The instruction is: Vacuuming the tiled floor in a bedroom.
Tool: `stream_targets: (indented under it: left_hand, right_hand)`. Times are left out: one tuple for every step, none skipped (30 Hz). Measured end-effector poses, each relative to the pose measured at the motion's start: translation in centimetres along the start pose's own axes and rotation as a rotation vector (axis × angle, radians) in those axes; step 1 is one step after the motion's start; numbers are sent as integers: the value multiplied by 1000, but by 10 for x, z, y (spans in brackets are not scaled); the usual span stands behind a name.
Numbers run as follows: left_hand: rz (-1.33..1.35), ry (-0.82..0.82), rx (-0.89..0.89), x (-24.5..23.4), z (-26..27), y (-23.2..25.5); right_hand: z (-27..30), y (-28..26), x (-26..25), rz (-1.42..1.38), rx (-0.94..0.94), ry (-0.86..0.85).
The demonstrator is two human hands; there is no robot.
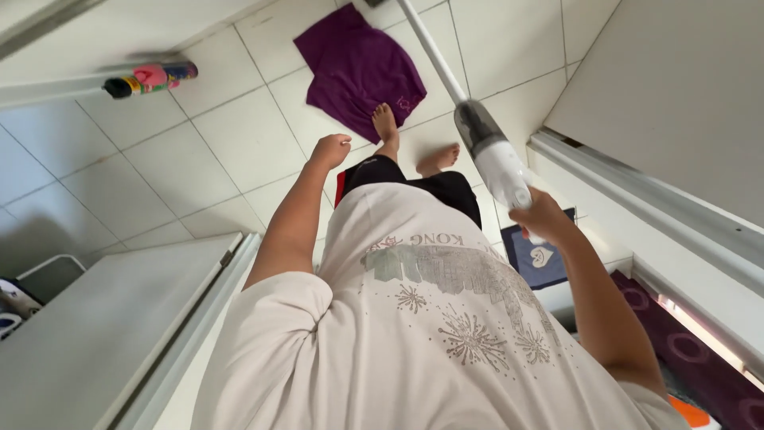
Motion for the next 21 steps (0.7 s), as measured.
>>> stream_targets:
  left_hand:
    - [5, -5, -6, 3, 0, -4]
    - [3, -6, -4, 7, 2, -8]
    - [-2, -2, 3, 6, 0, -10]
    - [0, 0, 3, 7, -1, -7]
    - [0, 10, 46, 5, -3, -1]
    - [1, 20, 88, 4, -6, 6]
    - [-1, 19, 88, 1, 0, 14]
    - [32, 11, 87, -1, 5, 22]
    - [68, 7, 91, -6, 8, 33]
    - [69, 11, 95, -6, 9, 35]
    - [123, 33, 131, -5, 10, 39]
    - [177, 54, 167, -4, 11, 43]
    - [178, 49, 165, 4, 15, 39]
    - [180, 32, 152, 14, 18, 35]
    - [181, 19, 141, 22, 19, 32]
    - [182, 19, 140, 33, 20, 23]
    - [144, 36, 146, 40, 21, 13]
    - [106, 54, 152, 48, 22, 5]
    - [108, 51, 157, 58, 29, 4]
    - [95, 33, 137, 69, 36, 1]
    - [75, 20, 116, 75, 41, -3]
  right_hand:
    - [-5, -11, 4, 6, 5, -5]
    - [-9, -26, 8, -26, -62, -5]
    - [-15, -42, 11, -62, -135, -1]
    - [-14, -52, 14, -60, -136, -1]
    - [-14, -64, 16, -62, -147, -6]
    - [-15, -75, 17, -64, -159, -12]
    - [-9, -77, 19, -66, -158, -12]
    - [-3, -78, 21, -26, -142, -23]
    - [2, -82, 20, 17, -130, -28]
    - [2, -79, 20, 19, -134, -24]
    - [2, -73, 20, 65, -124, -31]
    - [1, -67, 21, 111, -114, -39]
    - [-1, -68, 24, 111, -109, -41]
    - [-2, -70, 27, 129, -143, -46]
    - [-6, -73, 29, 146, -181, -49]
    - [-12, -76, 32, 146, -181, -50]
    - [-19, -80, 34, 172, -191, -35]
    - [-26, -84, 36, 197, -200, -19]
    - [-28, -77, 37, 198, -196, -15]
    - [-31, -73, 38, 211, -249, -4]
    - [-37, -72, 41, 220, -308, 6]
Point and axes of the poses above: each hand's wrist, its own z-axis away from the middle knuckle, its own x-axis out of the palm, y = z × x, the point moved 6 cm from there along -z, towards the middle knuckle, and after that the axes turned 4 degrees about -x, right-handed, at the moved point
